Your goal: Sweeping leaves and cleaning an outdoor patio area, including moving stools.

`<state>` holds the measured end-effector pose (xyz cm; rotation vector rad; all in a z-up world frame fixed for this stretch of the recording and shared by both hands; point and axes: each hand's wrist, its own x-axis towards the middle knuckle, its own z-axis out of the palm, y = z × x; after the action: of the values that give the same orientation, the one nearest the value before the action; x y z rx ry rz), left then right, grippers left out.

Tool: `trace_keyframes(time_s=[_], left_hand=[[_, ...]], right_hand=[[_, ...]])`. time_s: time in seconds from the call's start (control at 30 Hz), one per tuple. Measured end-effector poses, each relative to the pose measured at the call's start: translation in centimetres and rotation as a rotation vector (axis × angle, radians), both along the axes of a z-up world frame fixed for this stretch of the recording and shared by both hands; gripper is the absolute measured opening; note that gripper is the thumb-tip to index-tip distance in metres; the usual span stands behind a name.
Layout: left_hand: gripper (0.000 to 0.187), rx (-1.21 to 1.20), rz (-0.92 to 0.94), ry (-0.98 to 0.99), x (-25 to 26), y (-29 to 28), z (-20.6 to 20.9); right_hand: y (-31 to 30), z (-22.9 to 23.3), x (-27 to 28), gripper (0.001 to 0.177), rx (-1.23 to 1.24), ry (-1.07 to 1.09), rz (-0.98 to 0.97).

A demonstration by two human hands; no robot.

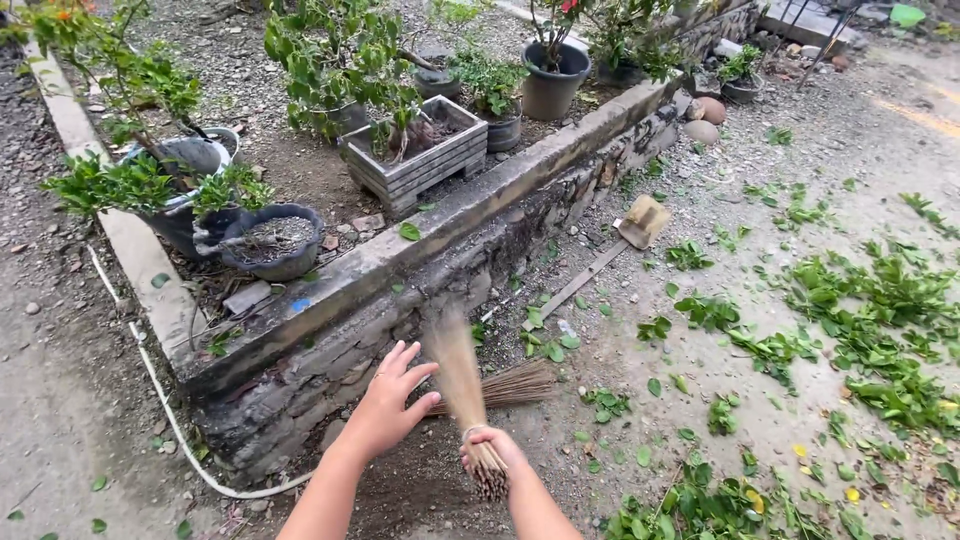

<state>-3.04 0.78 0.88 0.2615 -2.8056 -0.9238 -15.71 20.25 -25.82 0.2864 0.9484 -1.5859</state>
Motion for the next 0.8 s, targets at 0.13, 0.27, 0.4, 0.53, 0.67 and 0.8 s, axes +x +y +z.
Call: trace_keyframes(time_s=[0.13, 0.27, 0.4, 0.53, 0.67, 0.8], left_hand=[[0.047, -0.009, 0.000, -0.040, 0.5, -0.2, 0.4], [0.049, -0.033, 0.002, -0.022, 1.8, -0.3, -1.7], [0.049, -0.020, -0.037, -0.037, 1.3, 0.7, -1.9], [0.049, 0.016, -0.081, 0.009, -0.1, 2.2, -3.0], [0.049, 0.055, -0.177, 0.061, -2.9, 4.4, -4.0], [0.049, 0.114, -0.321, 0.122, -6.0, 8.8, -3.4]], right_hand=[[2.8, -0.2, -3.2, 0.027, -0.069, 0.041, 0.250], [11.3, -0.7, -10.0, 0.022, 0.267, 0.034, 0.064], [16.6, -6.7, -16.6, 0.033, 0.399, 0.180, -0.226], [19.3, -6.1, -10.9, 0.047, 0.905, 0.583, -0.531], [24.3, -3.9, -3.6, 0.048, 0.742, 0.698, -0.567], [27.3, 0.3, 3.4, 0.029, 0.426, 0.140, -0.253]])
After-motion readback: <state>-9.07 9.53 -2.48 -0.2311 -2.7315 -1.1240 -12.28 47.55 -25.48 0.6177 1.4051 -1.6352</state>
